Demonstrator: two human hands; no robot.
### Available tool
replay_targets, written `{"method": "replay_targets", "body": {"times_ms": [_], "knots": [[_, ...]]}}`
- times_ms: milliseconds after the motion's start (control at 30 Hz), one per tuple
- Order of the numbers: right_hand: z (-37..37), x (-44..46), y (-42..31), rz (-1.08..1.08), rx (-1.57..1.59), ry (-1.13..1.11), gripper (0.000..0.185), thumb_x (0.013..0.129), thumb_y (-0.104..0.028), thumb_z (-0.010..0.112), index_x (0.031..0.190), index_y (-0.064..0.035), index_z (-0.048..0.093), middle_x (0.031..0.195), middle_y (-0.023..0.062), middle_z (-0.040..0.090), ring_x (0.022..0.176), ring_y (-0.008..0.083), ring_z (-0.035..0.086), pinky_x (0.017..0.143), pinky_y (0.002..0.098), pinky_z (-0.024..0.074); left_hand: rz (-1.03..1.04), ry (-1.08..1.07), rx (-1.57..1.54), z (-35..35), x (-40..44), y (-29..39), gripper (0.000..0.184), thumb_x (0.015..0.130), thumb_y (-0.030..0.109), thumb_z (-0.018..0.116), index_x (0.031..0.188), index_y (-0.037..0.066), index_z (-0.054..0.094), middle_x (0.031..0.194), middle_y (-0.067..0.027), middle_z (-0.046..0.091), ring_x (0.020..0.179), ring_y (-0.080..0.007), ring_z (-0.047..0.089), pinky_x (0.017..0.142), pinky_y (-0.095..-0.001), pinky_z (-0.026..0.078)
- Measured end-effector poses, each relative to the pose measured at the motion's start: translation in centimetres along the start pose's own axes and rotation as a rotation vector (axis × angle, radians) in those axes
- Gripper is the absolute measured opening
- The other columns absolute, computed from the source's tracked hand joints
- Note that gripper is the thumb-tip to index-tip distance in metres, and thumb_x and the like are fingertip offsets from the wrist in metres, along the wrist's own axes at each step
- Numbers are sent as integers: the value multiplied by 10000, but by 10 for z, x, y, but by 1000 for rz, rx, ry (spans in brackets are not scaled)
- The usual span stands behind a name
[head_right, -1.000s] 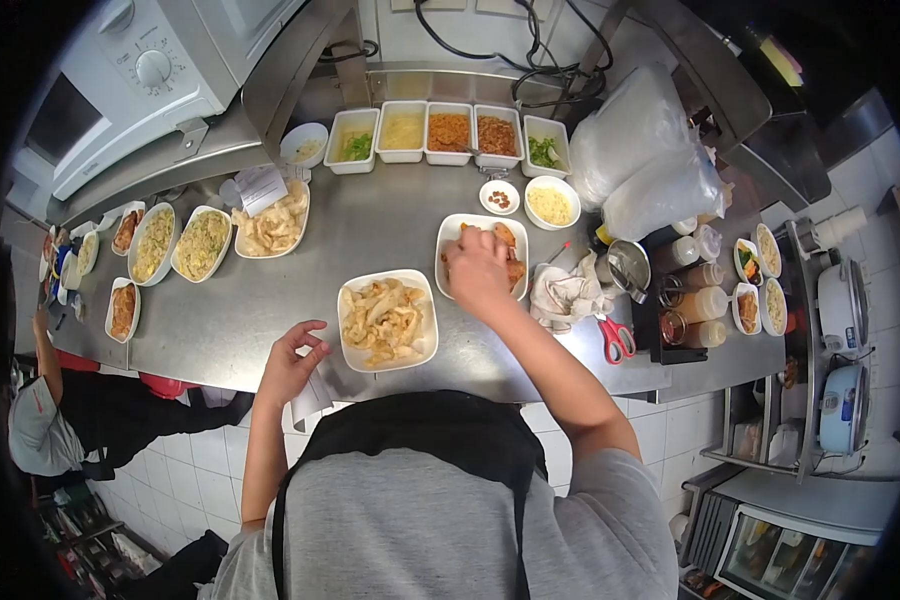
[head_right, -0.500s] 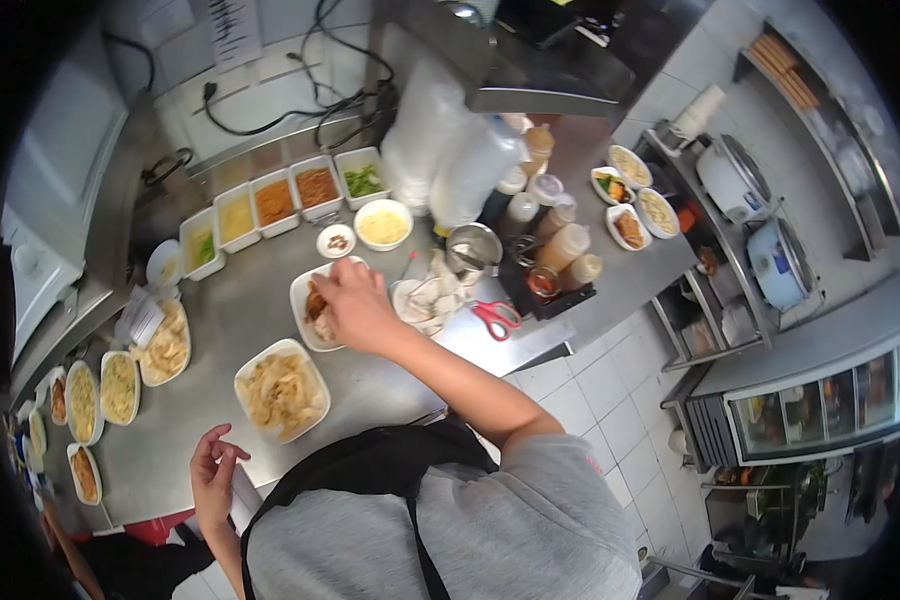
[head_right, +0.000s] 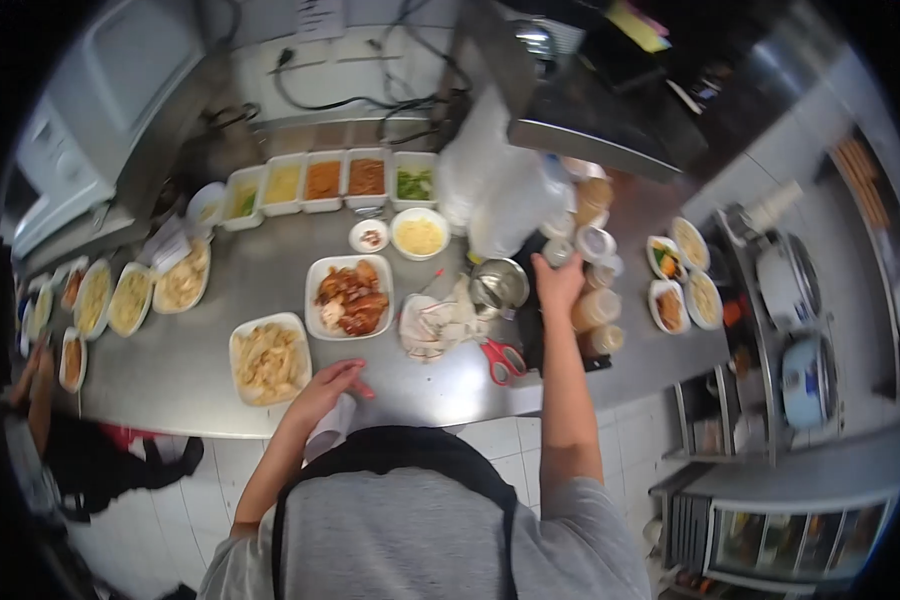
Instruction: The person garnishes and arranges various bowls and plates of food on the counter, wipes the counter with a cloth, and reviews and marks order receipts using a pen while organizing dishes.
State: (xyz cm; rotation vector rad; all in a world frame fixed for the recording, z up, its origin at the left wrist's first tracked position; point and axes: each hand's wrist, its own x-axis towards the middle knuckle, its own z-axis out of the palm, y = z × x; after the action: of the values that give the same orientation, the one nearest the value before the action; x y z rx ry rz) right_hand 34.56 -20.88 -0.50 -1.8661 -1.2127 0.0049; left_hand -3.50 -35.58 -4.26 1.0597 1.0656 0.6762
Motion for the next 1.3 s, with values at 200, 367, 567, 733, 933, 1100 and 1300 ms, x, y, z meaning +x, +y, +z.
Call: {"method": "replay_targets", "body": {"times_ms": [200, 367, 567, 733, 933, 1100, 1300], "knots": [[-36, -4, -27, -358, 283, 58, 515, 669, -158, 769, 1072, 34, 512, 940, 160, 620, 850, 277, 605, 799, 344, 460, 6, 119, -111, 9, -28, 7, 361, 944, 260, 443, 1219, 30, 483, 818, -54, 646, 877, -124, 575, 896, -262, 353], [-76, -16, -110, -558, 354, -236, 461, 647, -115, 751, 1043, -17, 535, 917, 122, 616, 791, 196, 599, 736, 310, 475, 123, 205, -134, -8, -70, 49, 324, 943, 215, 447, 1227, 63, 484, 769, -43, 632, 681, -65, 525, 680, -201, 402], [-16, -73, -156, -784, -244, -957, 378, 635, -170, 686, 940, 8, 550, 769, 219, 624, 752, 350, 632, 656, 407, 516, 259, 249, -188, -32, -104, 81, 336, 932, 202, 461, 1235, 59, 479, 744, -53, 623, 616, -56, 520, 598, -186, 401], [21, -107, -181, -809, -435, -1073, 345, 652, -174, 679, 935, -9, 573, 813, 201, 637, 790, 333, 633, 701, 414, 512, 273, 218, -208, -50, -114, 79, 349, 924, 213, 477, 1229, 42, 482, 726, -67, 618, 628, -63, 534, 605, -191, 407], [23, -101, -191, -750, -478, -1029, 287, 661, -142, 673, 907, -17, 594, 833, 180, 643, 804, 316, 636, 709, 403, 513, 291, 212, -228, -63, -114, 76, 338, 925, 203, 468, 1219, 38, 490, 719, -73, 615, 661, -93, 554, 655, -220, 415], [13, -100, -170, -725, -483, -1035, 321, 662, -181, 689, 915, -14, 582, 827, 189, 639, 796, 334, 631, 717, 416, 509, 185, 20, -79, -55, -87, 66, 367, 934, 220, 435, 1243, 23, 462, 762, -63, 630, 792, -108, 561, 782, -226, 397], [-41, -65, -146, -332, 258, -766, 507, 635, -143, 731, 1065, 6, 507, 843, 206, 627, 806, 290, 635, 739, 350, 481, -90, -44, -204, -19, -10, 2, 498, 928, 255, 438, 1312, -38, 319, 878, -77, 664, 998, -129, 524, 944, -250, 305]]}}
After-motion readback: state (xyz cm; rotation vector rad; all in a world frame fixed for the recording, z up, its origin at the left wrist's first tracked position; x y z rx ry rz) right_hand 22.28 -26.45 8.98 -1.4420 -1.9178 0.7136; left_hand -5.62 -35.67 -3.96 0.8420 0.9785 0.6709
